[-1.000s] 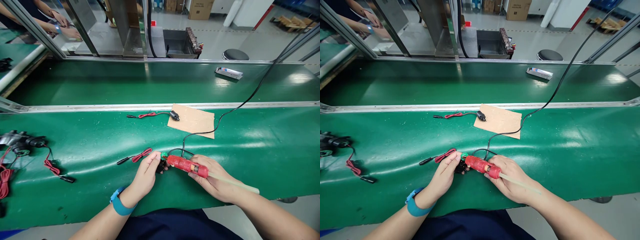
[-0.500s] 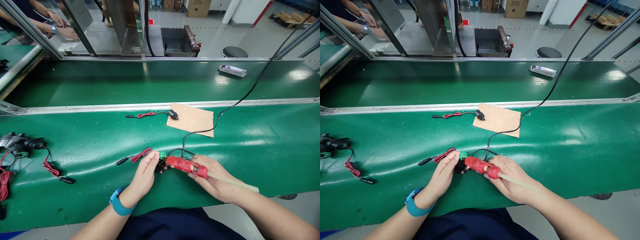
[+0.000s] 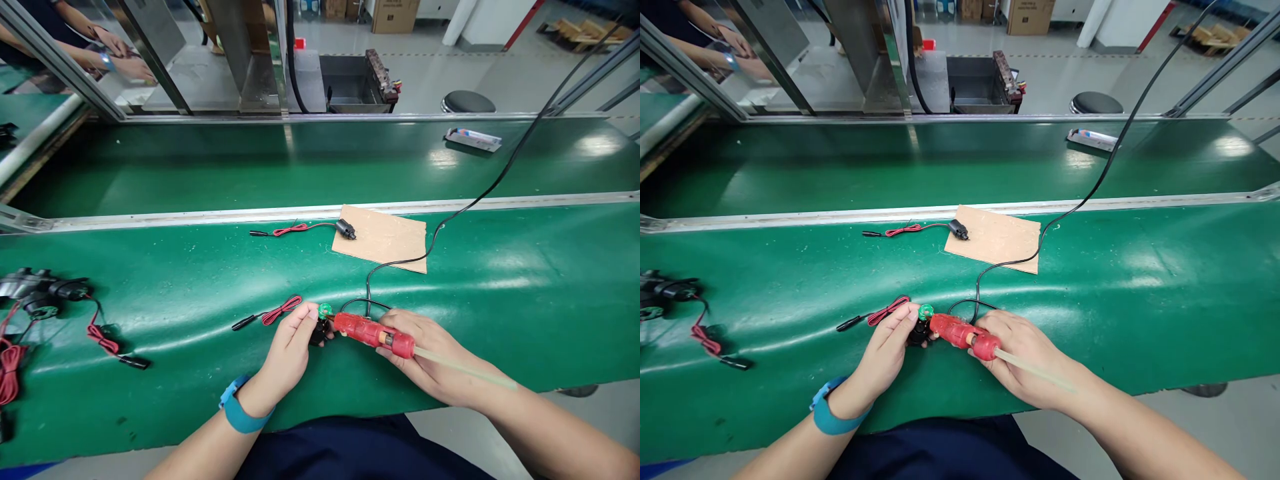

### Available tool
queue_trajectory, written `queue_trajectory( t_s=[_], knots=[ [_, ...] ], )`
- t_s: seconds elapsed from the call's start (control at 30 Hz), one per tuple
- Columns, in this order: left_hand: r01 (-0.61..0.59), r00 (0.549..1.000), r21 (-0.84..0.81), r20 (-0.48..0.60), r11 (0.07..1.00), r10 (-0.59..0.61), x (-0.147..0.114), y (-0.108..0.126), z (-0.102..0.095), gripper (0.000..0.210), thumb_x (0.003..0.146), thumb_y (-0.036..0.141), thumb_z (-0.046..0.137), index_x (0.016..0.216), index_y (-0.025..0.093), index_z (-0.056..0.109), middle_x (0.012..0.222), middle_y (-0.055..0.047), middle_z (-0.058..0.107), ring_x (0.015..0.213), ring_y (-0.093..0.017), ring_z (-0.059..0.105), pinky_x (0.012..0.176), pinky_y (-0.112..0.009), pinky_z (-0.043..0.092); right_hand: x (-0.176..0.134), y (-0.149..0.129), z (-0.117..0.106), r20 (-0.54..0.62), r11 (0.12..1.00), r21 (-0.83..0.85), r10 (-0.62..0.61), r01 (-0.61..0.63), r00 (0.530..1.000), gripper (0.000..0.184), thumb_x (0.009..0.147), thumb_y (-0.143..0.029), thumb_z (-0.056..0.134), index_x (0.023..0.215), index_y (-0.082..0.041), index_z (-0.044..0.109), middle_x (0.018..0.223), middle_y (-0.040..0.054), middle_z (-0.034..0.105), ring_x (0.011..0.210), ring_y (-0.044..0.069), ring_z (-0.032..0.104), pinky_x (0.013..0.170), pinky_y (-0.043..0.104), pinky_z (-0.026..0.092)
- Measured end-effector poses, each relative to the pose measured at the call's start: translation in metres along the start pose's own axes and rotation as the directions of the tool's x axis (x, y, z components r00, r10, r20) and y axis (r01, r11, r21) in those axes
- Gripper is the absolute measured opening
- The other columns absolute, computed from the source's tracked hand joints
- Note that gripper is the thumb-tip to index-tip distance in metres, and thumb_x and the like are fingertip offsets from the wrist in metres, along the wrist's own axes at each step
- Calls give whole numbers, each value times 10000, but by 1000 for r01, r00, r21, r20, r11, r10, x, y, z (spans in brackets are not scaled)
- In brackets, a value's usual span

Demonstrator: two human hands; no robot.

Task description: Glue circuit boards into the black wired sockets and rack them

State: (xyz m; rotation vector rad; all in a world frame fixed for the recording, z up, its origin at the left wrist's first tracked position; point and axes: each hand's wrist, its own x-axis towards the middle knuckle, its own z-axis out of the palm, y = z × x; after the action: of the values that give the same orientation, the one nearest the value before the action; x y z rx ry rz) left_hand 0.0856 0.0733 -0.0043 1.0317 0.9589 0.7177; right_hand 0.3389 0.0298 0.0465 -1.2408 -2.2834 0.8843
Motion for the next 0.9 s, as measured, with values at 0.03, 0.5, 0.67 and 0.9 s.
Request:
queue_trajectory(
  t_s=[0.03, 0.5, 0.67, 0.9],
  knots=[
    [-5, 1000, 14, -7, 1000, 5, 0, 0, 0, 333, 1033, 465, 476, 918, 196, 633, 849, -46, 670, 769, -187, 601, 684, -288, 496, -1, 0, 0, 1, 1000, 5, 3, -3, 1000, 97, 1051, -222, 454, 955, -220, 465, 903, 39, 567, 778, 193, 521, 691, 335, 434],
    [-177, 965, 487, -83, 855, 247, -8, -3, 4, 289, 1068, 348, 398, 857, 207, 534, 727, 32, 422, 659, -144, 375, 633, -275, 324, 4, -19, -19, 75, 996, -24, 88, -86, 993, 88, 1029, -220, 467, 1035, -199, 552, 989, 90, 646, 826, 212, 600, 677, 333, 512],
    [-222, 950, 566, -58, 794, 307, -8, -4, 4, 287, 1066, 307, 400, 809, 218, 489, 705, 35, 397, 641, -147, 361, 629, -284, 307, 5, -22, -20, 84, 994, -51, 102, -98, 991, 127, 1022, -244, 481, 1056, -183, 588, 1004, 107, 676, 832, 222, 638, 672, 341, 546],
    [-165, 964, 513, -97, 842, 249, -11, 0, 3, 314, 1062, 342, 417, 788, 218, 508, 700, 24, 433, 642, -153, 385, 633, -283, 326, 3, -22, -18, -17, 981, -181, 71, -73, 997, 184, 1022, -251, 470, 1108, -184, 619, 988, 108, 706, 862, 236, 677, 744, 380, 588]
  ],
)
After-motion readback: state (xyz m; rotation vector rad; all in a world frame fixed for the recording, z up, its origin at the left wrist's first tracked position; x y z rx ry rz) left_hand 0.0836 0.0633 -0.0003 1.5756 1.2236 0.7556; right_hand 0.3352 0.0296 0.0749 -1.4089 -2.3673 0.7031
